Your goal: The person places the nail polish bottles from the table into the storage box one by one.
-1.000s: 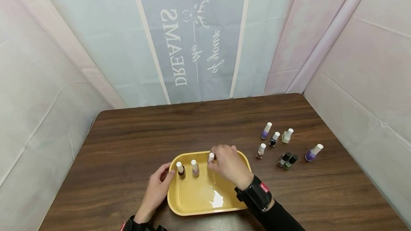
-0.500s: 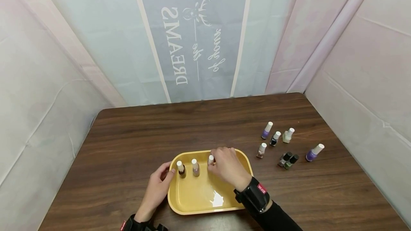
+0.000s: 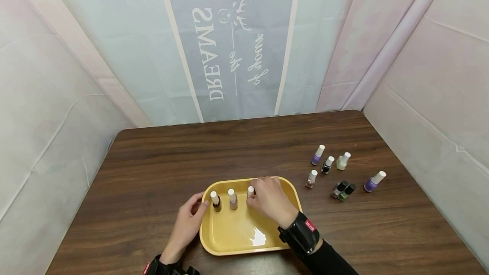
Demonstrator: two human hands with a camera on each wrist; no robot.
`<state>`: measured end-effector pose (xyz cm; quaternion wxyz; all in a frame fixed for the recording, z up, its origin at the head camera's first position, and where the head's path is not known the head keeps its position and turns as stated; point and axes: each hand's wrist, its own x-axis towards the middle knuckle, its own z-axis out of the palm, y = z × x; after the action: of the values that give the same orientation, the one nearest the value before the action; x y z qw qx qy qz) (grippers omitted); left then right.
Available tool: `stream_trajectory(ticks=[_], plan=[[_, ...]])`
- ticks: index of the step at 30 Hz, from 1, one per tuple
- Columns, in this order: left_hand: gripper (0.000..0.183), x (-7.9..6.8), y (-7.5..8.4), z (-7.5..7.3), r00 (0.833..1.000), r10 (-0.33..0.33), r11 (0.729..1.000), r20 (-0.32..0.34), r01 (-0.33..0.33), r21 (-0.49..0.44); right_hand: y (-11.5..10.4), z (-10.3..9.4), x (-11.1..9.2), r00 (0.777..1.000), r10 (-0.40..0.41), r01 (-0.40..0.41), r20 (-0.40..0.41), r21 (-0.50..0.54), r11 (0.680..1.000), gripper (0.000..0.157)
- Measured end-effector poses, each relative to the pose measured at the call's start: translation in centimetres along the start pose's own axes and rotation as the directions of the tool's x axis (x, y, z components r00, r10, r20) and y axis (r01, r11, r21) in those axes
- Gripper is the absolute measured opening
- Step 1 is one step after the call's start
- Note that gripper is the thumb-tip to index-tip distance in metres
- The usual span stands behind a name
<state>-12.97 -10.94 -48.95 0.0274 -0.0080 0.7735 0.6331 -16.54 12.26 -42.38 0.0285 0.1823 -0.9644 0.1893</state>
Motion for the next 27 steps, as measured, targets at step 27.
stream_trajectory(ticks=[27], plan=[[0.034, 0.13, -0.19, 0.11, 1.0, -0.003, 1.0, -0.009, 0.003, 0.022, -0.08, 0.55, -0.01, 0.998, 0.058, -0.058, 0.016, 0.001, 0.998, 0.025]])
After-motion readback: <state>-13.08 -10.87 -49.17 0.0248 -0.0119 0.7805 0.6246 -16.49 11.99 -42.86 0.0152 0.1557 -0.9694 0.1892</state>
